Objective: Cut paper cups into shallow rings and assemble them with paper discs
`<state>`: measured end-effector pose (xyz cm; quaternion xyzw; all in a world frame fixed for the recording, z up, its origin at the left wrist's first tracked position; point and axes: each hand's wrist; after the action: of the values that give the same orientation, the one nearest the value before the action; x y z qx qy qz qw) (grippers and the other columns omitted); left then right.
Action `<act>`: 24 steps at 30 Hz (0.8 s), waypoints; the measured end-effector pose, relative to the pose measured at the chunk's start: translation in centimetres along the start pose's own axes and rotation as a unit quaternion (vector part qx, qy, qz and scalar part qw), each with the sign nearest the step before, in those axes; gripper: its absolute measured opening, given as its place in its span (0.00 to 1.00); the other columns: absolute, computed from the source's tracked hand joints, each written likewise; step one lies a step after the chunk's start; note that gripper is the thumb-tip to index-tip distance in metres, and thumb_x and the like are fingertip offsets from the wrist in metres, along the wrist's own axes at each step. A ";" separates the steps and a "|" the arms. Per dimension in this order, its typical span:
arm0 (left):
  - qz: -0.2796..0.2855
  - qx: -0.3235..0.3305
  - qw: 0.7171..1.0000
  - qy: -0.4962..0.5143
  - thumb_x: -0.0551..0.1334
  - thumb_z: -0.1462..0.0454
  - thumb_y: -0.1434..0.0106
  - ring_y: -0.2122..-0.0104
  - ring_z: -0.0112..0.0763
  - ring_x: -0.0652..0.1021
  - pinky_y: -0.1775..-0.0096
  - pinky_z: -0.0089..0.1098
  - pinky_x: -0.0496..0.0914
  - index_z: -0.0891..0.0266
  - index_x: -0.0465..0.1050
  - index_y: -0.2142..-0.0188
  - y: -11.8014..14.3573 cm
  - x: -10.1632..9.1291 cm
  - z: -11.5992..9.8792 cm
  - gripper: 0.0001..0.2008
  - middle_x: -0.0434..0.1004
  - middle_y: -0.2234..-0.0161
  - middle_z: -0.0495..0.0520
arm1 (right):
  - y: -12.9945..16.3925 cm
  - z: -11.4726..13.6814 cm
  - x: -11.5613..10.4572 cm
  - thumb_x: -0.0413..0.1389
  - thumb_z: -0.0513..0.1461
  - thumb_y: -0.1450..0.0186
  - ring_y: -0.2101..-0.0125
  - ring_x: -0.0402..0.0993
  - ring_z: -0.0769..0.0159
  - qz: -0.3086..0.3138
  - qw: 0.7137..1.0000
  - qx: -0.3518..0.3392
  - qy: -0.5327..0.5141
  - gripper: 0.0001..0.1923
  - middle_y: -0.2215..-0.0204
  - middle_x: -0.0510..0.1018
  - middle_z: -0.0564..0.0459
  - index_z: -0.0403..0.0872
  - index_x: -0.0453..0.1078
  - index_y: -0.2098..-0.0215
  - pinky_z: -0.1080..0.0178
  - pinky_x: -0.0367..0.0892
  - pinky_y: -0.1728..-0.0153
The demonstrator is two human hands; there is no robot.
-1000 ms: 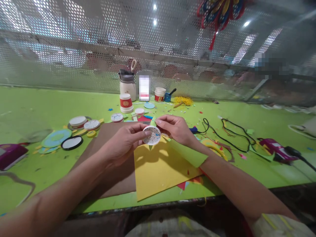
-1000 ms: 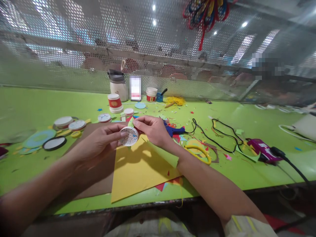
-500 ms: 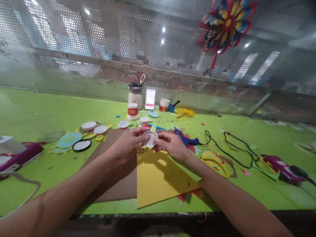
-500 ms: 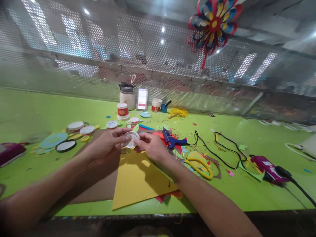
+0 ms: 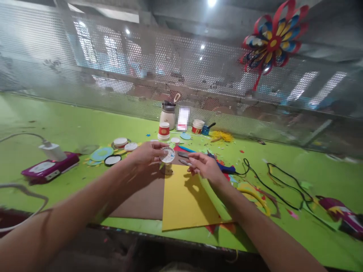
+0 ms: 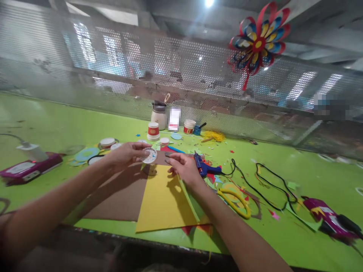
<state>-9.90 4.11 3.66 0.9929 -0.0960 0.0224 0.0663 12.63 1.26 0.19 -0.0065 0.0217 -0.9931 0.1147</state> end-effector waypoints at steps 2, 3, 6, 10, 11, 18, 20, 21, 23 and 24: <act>-0.017 -0.040 0.998 -0.047 0.69 0.66 0.43 0.65 0.33 0.78 0.61 0.36 0.73 0.66 0.74 0.59 0.0 -2.0 0.3 0.13 0.78 0.62 0.56 | -0.1 -0.2 -0.5 0.56 0.41 0.31 0.65 0.76 0.65 0.011 1.000 0.007 0.009 0.13 0.58 0.76 0.50 0.43 0.69 0.51 0.59 0.74 0.66; -0.026 -0.060 0.995 -0.071 0.64 0.63 0.37 0.62 0.35 0.78 0.60 0.40 0.74 0.65 0.72 0.54 -0.1 -3.0 0.6 0.13 0.77 0.57 0.56 | -0.2 -0.3 -0.7 0.56 0.41 0.31 0.65 0.76 0.65 0.018 1.000 0.010 0.012 0.13 0.58 0.76 0.50 0.43 0.69 0.51 0.59 0.74 0.66; -0.052 -0.096 0.984 -0.138 0.61 0.59 0.34 0.55 0.40 0.76 0.56 0.45 0.74 0.62 0.68 0.47 -0.4 -5.4 1.6 0.18 0.72 0.48 0.59 | -0.1 -0.2 -1.0 0.56 0.41 0.31 0.66 0.76 0.66 0.040 0.999 0.011 0.016 0.12 0.59 0.76 0.50 0.43 0.69 0.52 0.60 0.74 0.66; -0.058 -0.108 0.968 -0.217 0.61 0.59 0.34 0.54 0.41 0.76 0.56 0.45 0.74 0.62 0.69 0.47 -1.4 -6.8 2.8 0.17 0.72 0.48 0.58 | 0.3 -0.1 -0.7 0.56 0.40 0.31 0.68 0.75 0.67 0.041 0.999 -0.002 0.013 0.10 0.61 0.76 0.51 0.43 0.70 0.54 0.61 0.74 0.68; -0.058 -0.107 0.964 -0.235 0.61 0.59 0.35 0.54 0.41 0.76 0.56 0.45 0.74 0.62 0.69 0.47 -1.6 -7.0 3.1 0.17 0.72 0.47 0.58 | 0.5 0.0 -0.6 0.56 0.40 0.31 0.68 0.75 0.67 0.037 0.999 -0.006 0.010 0.10 0.62 0.76 0.52 0.43 0.70 0.54 0.61 0.74 0.68; -0.070 -0.070 0.944 -0.314 0.61 0.59 0.35 0.54 0.42 0.76 0.56 0.45 0.74 0.62 0.69 0.48 -1.7 -7.6 4.3 0.18 0.72 0.48 0.58 | 0.8 0.0 -0.7 0.57 0.40 0.32 0.69 0.75 0.68 0.017 1.000 -0.018 -0.003 0.09 0.63 0.76 0.52 0.43 0.70 0.56 0.61 0.73 0.68; -0.076 -0.061 0.938 -0.332 0.61 0.59 0.35 0.54 0.43 0.76 0.56 0.45 0.74 0.62 0.70 0.48 -1.4 -7.7 4.5 0.17 0.72 0.48 0.57 | 0.8 0.0 -0.8 0.57 0.40 0.32 0.70 0.74 0.68 0.017 1.000 -0.018 -0.008 0.09 0.64 0.76 0.53 0.43 0.70 0.56 0.62 0.73 0.69; -0.080 -0.057 0.935 -0.340 0.61 0.59 0.35 0.54 0.43 0.76 0.56 0.44 0.74 0.62 0.70 0.48 -1.3 -7.7 4.5 0.17 0.72 0.48 0.57 | 0.8 0.0 -0.8 0.57 0.40 0.32 0.70 0.74 0.69 0.017 1.000 -0.018 -0.011 0.09 0.64 0.76 0.53 0.42 0.70 0.57 0.62 0.73 0.69; -0.087 -0.051 0.930 -0.354 0.62 0.59 0.35 0.54 0.43 0.76 0.56 0.44 0.74 0.62 0.70 0.48 -1.2 -7.7 4.6 0.17 0.72 0.47 0.57 | 0.8 0.0 -0.9 0.57 0.40 0.32 0.71 0.74 0.69 0.016 1.000 -0.017 -0.016 0.08 0.65 0.76 0.54 0.42 0.70 0.57 0.63 0.73 0.70; -0.091 -0.048 0.927 -0.361 0.62 0.59 0.35 0.54 0.42 0.76 0.56 0.44 0.74 0.62 0.70 0.48 -1.1 -7.7 4.6 0.17 0.72 0.47 0.58 | 0.8 0.1 -0.9 0.57 0.40 0.32 0.71 0.74 0.69 0.015 1.000 -0.017 -0.018 0.08 0.65 0.76 0.54 0.42 0.70 0.57 0.63 0.73 0.70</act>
<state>-17.09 6.03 -1.50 0.9338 -0.0236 -0.3488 0.0763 13.66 0.66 0.23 -0.0257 0.0369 -0.9905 0.1299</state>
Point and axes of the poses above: each hand's wrist, its own y-axis away from the middle knuckle, its own x-axis out of the palm, z = x × y
